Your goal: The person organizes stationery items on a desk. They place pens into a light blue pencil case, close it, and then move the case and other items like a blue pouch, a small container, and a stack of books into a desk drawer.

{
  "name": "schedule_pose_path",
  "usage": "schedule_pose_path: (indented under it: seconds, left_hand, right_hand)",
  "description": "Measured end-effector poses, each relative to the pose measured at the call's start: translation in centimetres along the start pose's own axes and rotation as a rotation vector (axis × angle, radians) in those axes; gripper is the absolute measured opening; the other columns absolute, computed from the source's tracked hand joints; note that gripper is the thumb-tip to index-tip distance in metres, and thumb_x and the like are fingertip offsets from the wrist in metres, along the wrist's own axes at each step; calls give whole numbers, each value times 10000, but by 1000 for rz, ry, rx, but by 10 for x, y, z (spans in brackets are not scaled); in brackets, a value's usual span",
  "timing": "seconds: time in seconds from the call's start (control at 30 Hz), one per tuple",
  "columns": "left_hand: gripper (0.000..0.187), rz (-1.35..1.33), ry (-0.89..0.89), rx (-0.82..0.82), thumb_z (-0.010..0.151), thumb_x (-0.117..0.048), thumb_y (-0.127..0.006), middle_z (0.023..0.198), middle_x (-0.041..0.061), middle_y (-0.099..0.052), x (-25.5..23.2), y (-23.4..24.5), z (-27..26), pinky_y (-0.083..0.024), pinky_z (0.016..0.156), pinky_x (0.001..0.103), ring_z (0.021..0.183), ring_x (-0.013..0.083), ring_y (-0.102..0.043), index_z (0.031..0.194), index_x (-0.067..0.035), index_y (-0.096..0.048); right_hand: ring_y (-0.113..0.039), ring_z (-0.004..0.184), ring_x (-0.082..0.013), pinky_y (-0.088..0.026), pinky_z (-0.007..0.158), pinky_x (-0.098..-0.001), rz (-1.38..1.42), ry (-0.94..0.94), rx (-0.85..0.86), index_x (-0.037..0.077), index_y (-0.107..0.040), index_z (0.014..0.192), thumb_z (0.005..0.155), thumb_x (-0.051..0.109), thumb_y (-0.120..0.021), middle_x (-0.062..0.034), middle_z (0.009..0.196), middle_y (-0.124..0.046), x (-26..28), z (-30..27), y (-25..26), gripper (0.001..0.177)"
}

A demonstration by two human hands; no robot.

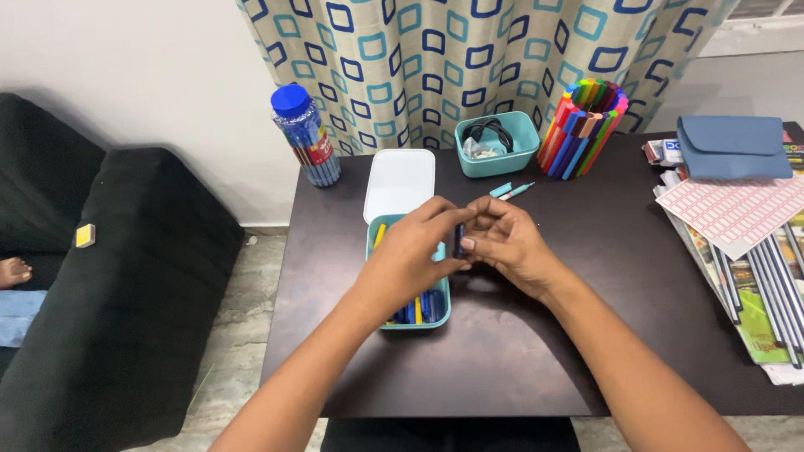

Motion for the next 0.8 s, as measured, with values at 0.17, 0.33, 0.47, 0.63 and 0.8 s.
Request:
schedule_pose_path:
  seconds: [0.17, 0.33, 0.47, 0.63, 0.8]
  left_hand:
    - [567, 206, 1, -31, 719, -176, -869, 1182, 72, -683, 14, 33, -12, -536, 855, 409, 1099, 305, -657, 1246, -117, -669]
    - [550, 420, 243, 111, 660, -222, -903, 1037, 96, -715, 44, 77, -15, -511, 888, 430, 1053, 306, -644, 1155, -104, -695]
    - [537, 275, 190, 262, 619, -261, -924, 1107, 90, -705, 41, 68, -20, -498, 943, 416, 1088, 297, -623, 1082, -93, -709]
    - [558, 331, 153, 379, 542, -284, -952, 1277, 86, -613, 38, 41, -28, -414, 1045, 452, 1305, 319, -477, 1027, -98, -746]
    - [640, 302, 97, 299, 548, -345, -974, 1418, 173, -535, 43, 46, -26, -370, 1025, 502, 1379, 397, -400, 1096, -93, -759]
  right_hand:
    - [-717, 863, -157, -575, 732, -279, -169, -7, -118, 8, -586, 1302, 908, 93, -697, -121, 1053, -716, 11, 0, -3, 418]
    - [-666, 793, -114, -524, 667, -240, -313, 47, -262, 16, -619, 1286, 946, 130, -684, -94, 985, -725, 24, -1, 11, 365]
    - [-650, 759, -94, -511, 646, -230, -311, 70, -288, 26, -638, 1252, 949, 137, -685, -79, 953, -731, 26, 0, 16, 326]
    - [-642, 738, -84, -497, 633, -223, -332, 82, -355, 26, -652, 1233, 964, 139, -674, -72, 947, -745, 32, -2, 28, 292]
    - [-654, 755, -71, -495, 644, -215, -477, 160, -556, 40, -682, 1205, 960, 113, -686, -45, 953, -726, 43, -7, 59, 255]
Point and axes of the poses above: each hand's wrist, its own z-axis towards the middle knuckle, its own y-axis out of the back of the hand, x = y × z, the point moved 4 cm from there along z, towards the middle knuckle
